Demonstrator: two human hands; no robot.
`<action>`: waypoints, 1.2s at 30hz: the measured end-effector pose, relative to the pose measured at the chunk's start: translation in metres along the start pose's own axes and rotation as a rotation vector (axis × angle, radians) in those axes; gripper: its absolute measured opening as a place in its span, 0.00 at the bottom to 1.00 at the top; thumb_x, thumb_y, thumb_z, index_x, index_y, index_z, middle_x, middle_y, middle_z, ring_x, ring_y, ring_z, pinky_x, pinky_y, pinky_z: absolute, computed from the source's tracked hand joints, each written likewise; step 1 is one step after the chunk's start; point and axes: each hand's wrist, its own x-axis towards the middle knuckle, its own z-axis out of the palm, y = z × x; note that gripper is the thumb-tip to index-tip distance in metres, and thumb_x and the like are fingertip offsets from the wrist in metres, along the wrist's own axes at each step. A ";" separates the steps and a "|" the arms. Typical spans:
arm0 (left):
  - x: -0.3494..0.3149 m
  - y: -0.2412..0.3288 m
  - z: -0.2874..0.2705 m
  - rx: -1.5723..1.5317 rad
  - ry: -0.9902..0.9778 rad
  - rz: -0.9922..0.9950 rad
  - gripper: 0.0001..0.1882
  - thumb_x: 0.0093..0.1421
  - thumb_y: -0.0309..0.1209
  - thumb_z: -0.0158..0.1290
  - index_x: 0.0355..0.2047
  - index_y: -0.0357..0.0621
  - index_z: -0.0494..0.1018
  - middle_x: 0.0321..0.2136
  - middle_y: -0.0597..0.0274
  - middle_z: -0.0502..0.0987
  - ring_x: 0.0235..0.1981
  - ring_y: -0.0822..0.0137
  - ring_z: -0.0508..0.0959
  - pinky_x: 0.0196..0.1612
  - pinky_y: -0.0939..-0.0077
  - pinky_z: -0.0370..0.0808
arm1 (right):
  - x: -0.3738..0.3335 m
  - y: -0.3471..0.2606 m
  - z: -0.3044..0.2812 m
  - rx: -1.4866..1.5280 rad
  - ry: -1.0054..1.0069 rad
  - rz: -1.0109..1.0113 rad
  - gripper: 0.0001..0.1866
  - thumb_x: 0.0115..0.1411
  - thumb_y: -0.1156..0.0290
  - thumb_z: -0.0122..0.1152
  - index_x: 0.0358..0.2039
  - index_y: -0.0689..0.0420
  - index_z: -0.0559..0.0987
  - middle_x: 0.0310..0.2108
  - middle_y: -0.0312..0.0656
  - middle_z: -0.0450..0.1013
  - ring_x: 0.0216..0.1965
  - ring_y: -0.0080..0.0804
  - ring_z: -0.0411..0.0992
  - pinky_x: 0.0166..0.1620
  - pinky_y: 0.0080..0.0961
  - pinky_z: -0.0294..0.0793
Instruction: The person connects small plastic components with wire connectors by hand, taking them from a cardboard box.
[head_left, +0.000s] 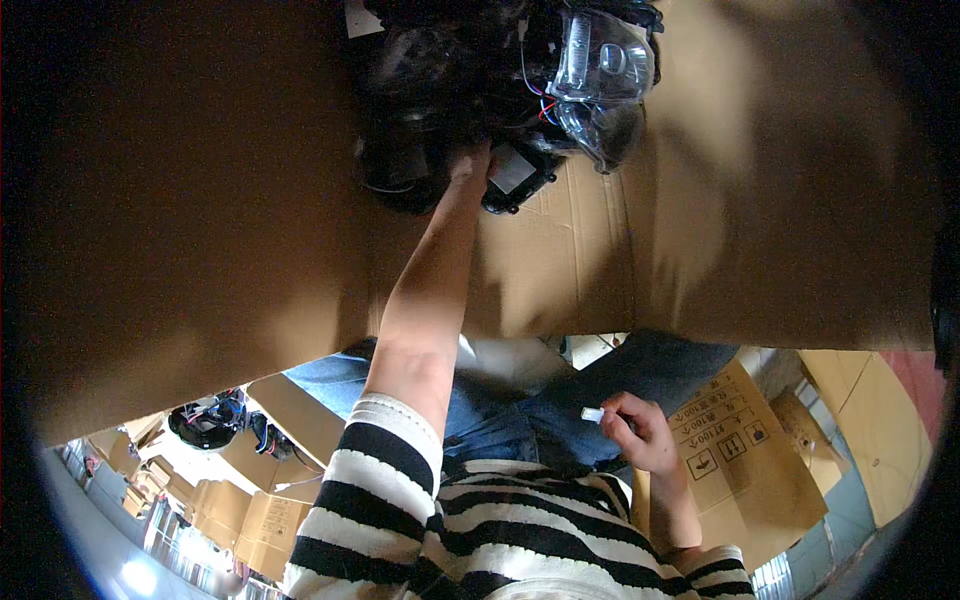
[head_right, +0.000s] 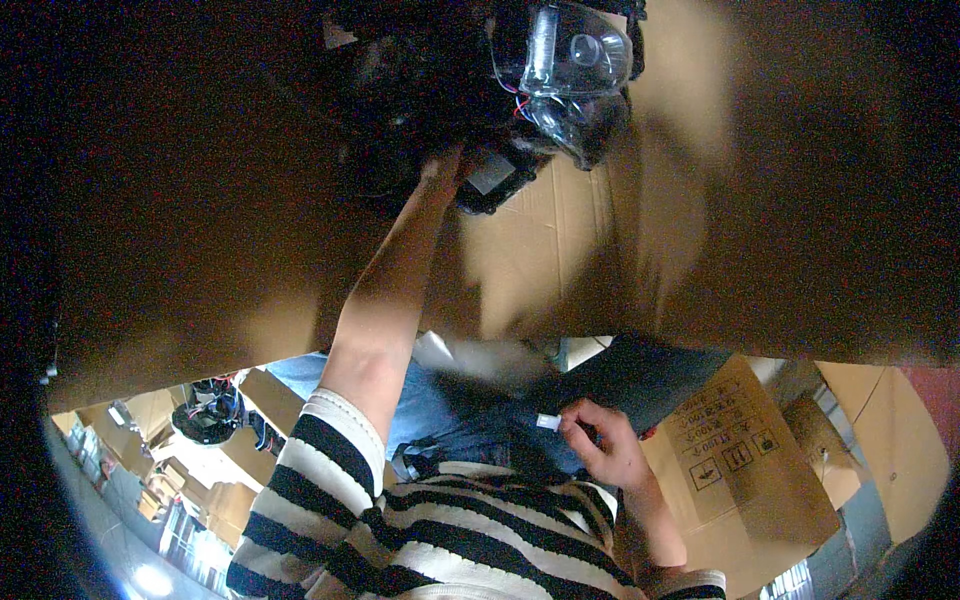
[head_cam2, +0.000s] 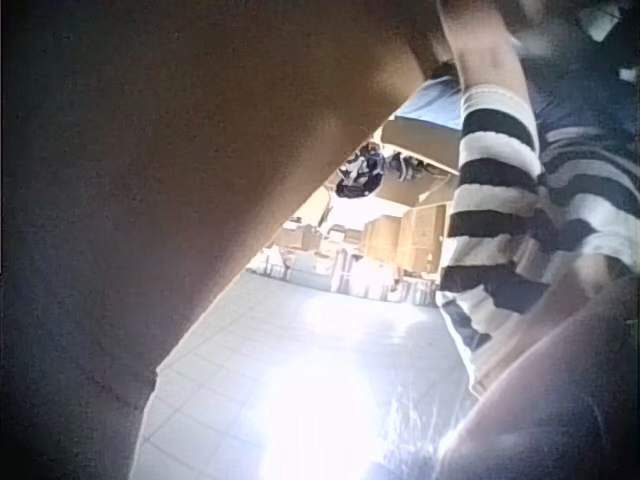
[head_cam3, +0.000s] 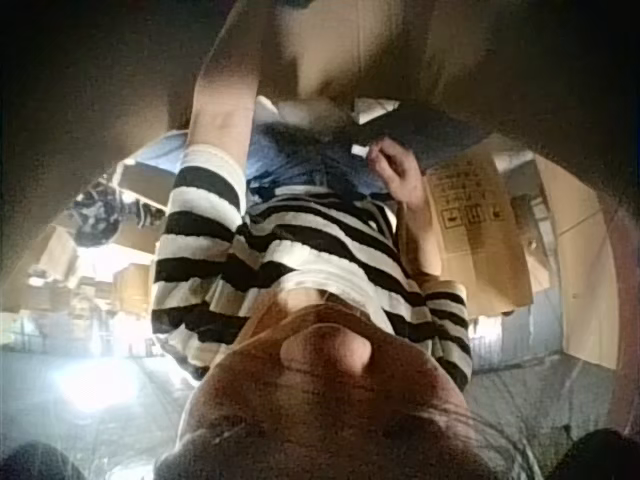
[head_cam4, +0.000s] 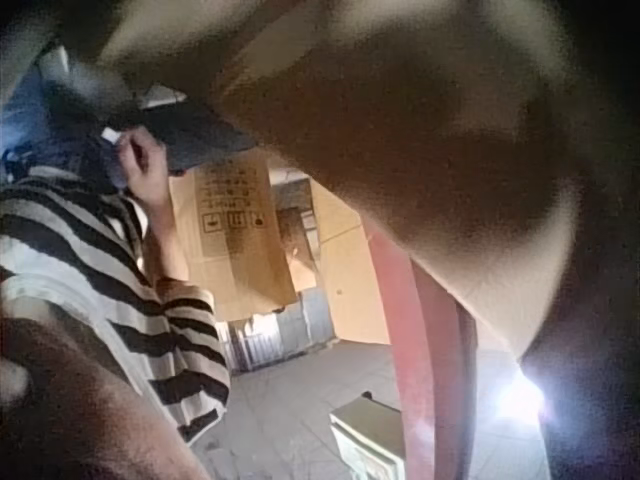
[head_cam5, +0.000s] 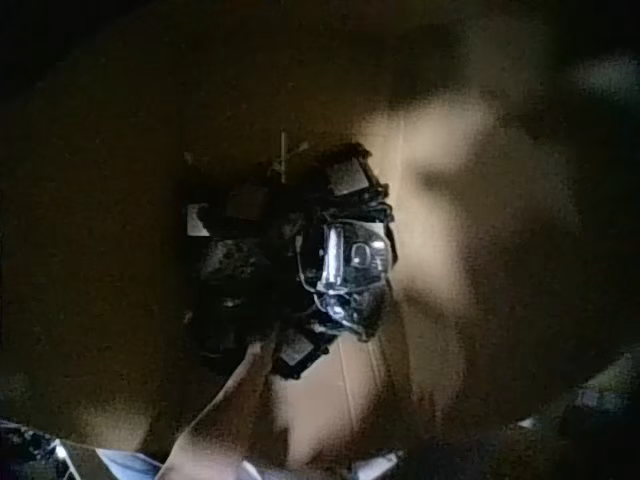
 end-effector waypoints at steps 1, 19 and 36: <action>0.018 -0.010 0.002 0.350 0.102 0.077 0.26 0.54 0.42 0.44 0.51 0.45 0.57 0.49 0.49 0.61 0.48 0.55 0.65 0.47 0.64 0.65 | 0.001 0.000 0.000 0.006 0.000 0.027 0.04 0.52 0.74 0.51 0.25 0.61 0.71 0.18 0.39 0.67 0.21 0.24 0.66 0.26 0.19 0.65; -0.020 0.025 -0.009 0.569 -0.143 0.225 0.27 0.48 0.41 0.52 0.47 0.43 0.63 0.43 0.54 0.69 0.45 0.59 0.68 0.49 0.69 0.62 | 0.007 -0.006 0.000 -0.028 -0.014 0.018 0.06 0.52 0.72 0.50 0.25 0.61 0.71 0.17 0.40 0.66 0.19 0.25 0.65 0.23 0.20 0.63; -0.136 0.065 -0.006 0.156 -0.121 0.494 0.19 0.59 0.40 0.38 0.26 0.35 0.70 0.18 0.60 0.71 0.20 0.68 0.69 0.27 0.75 0.67 | 0.005 -0.002 0.005 -0.002 -0.005 -0.084 0.06 0.53 0.71 0.49 0.25 0.60 0.71 0.16 0.39 0.65 0.17 0.25 0.64 0.20 0.21 0.61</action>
